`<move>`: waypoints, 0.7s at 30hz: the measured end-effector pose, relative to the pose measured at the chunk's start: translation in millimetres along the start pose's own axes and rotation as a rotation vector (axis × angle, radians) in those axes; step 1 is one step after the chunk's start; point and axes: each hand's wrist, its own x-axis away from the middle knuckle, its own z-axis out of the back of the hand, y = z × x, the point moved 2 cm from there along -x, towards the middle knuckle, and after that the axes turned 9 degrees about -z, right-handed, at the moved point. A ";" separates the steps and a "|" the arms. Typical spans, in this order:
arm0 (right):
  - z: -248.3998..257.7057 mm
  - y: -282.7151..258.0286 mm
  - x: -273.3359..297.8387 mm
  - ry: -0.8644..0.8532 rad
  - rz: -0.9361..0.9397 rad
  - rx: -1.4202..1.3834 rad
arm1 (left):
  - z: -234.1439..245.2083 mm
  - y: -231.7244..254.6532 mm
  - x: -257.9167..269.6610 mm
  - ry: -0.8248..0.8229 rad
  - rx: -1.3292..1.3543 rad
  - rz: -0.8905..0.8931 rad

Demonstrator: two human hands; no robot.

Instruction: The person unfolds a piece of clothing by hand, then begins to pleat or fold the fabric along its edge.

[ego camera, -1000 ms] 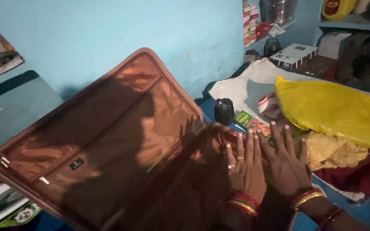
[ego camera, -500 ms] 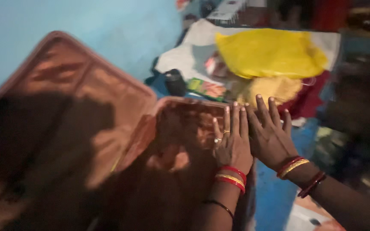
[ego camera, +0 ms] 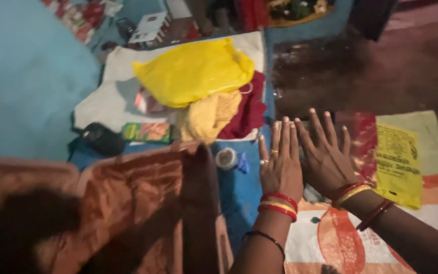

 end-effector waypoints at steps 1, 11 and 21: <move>-1.4 11.2 -0.7 0.001 -0.021 0.003 | -7.1 6.9 -7.3 -0.006 0.008 -0.019; -59.7 136.8 1.8 0.008 -0.168 0.035 | -111.4 80.5 -62.0 -0.179 0.090 -0.096; -152.3 270.7 -3.3 -0.043 -0.258 0.034 | -268.9 150.7 -100.6 -0.223 0.174 -0.044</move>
